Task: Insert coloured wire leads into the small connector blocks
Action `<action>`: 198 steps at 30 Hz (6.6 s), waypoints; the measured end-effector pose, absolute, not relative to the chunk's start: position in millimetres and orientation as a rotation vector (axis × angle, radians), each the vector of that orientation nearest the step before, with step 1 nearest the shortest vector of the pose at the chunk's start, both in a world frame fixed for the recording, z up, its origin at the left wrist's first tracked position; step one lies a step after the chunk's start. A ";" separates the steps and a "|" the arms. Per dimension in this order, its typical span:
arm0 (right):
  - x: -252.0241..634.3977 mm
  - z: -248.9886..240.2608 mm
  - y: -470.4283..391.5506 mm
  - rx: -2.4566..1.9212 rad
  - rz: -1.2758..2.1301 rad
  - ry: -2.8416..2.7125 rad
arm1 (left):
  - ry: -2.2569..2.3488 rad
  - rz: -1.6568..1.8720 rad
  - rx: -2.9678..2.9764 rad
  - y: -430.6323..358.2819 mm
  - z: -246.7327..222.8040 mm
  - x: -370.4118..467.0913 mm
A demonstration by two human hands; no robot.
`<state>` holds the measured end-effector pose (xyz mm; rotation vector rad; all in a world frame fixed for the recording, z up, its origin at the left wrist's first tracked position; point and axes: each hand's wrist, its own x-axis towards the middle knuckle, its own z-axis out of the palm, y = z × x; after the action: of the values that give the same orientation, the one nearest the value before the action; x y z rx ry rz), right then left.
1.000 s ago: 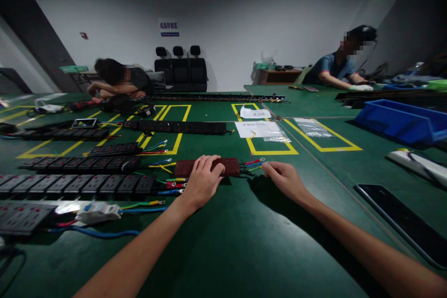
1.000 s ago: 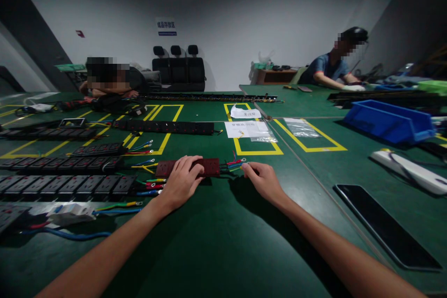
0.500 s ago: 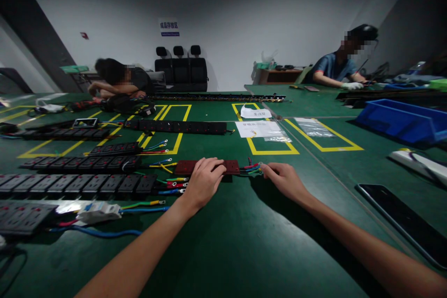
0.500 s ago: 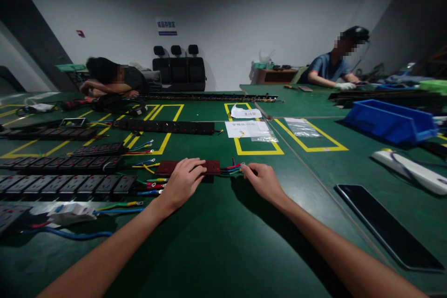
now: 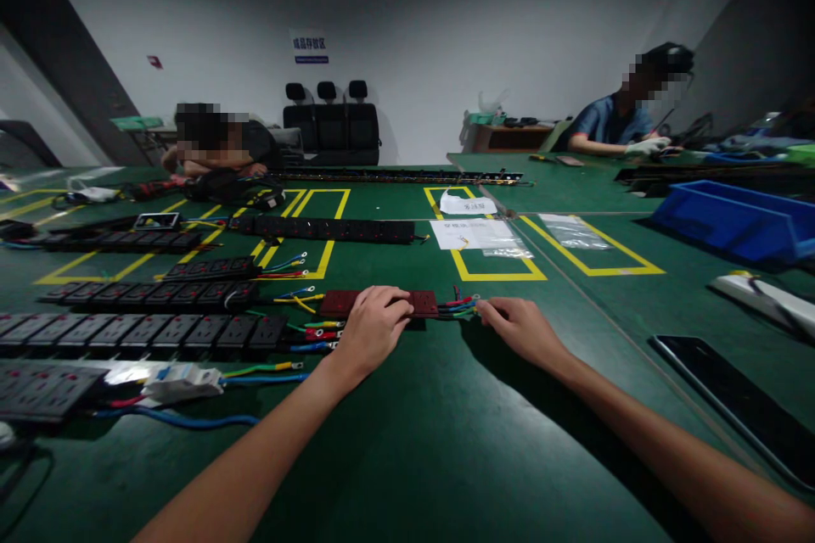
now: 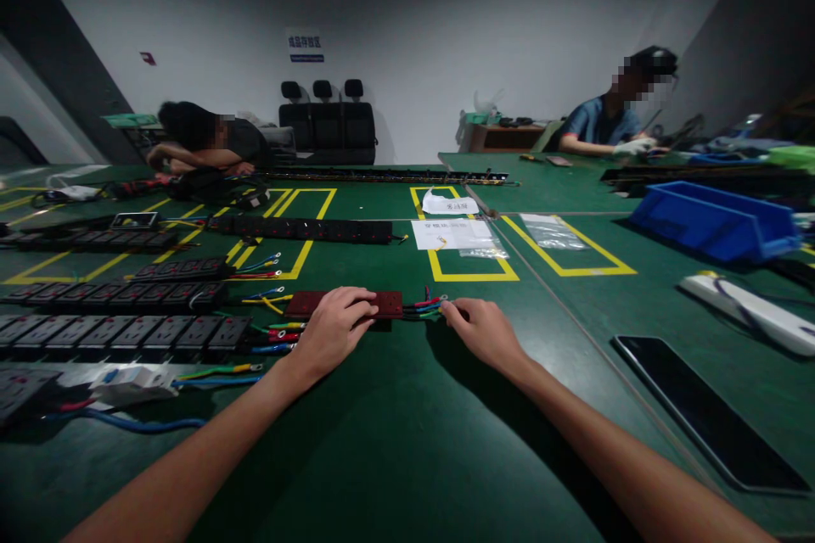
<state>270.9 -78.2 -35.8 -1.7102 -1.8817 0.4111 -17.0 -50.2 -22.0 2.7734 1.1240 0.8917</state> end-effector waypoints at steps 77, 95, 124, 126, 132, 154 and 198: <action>270.6 -31.3 -80.2 -1.720 0.432 -1.909 | 1.047 0.947 2.801 -48.0 -21.1 -17.9; 268.0 -29.1 -80.7 -1.739 0.436 -1.896 | 1.130 0.817 2.935 -55.6 -21.0 -1.9; 266.3 -28.6 -80.5 -1.774 0.408 -1.909 | 0.997 0.807 2.995 -47.5 -22.9 1.7; 266.4 -28.6 -80.3 -1.772 0.408 -1.912 | 1.003 0.791 3.013 -47.7 -22.5 2.1; 265.8 -26.4 -80.4 -1.733 0.453 -1.884 | 1.036 0.800 2.976 -47.6 -24.5 3.2; 263.4 -24.8 -83.8 -1.812 0.380 -1.993 | 1.320 0.700 2.845 -51.3 -22.6 2.8; 263.7 -25.3 -86.3 -1.544 0.386 -1.844 | 1.334 0.670 2.847 -52.8 -19.5 3.3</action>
<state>263.7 -86.3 -25.3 -1.5443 -1.8440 0.3863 3.3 -52.8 -19.5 2.8471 1.3344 0.6700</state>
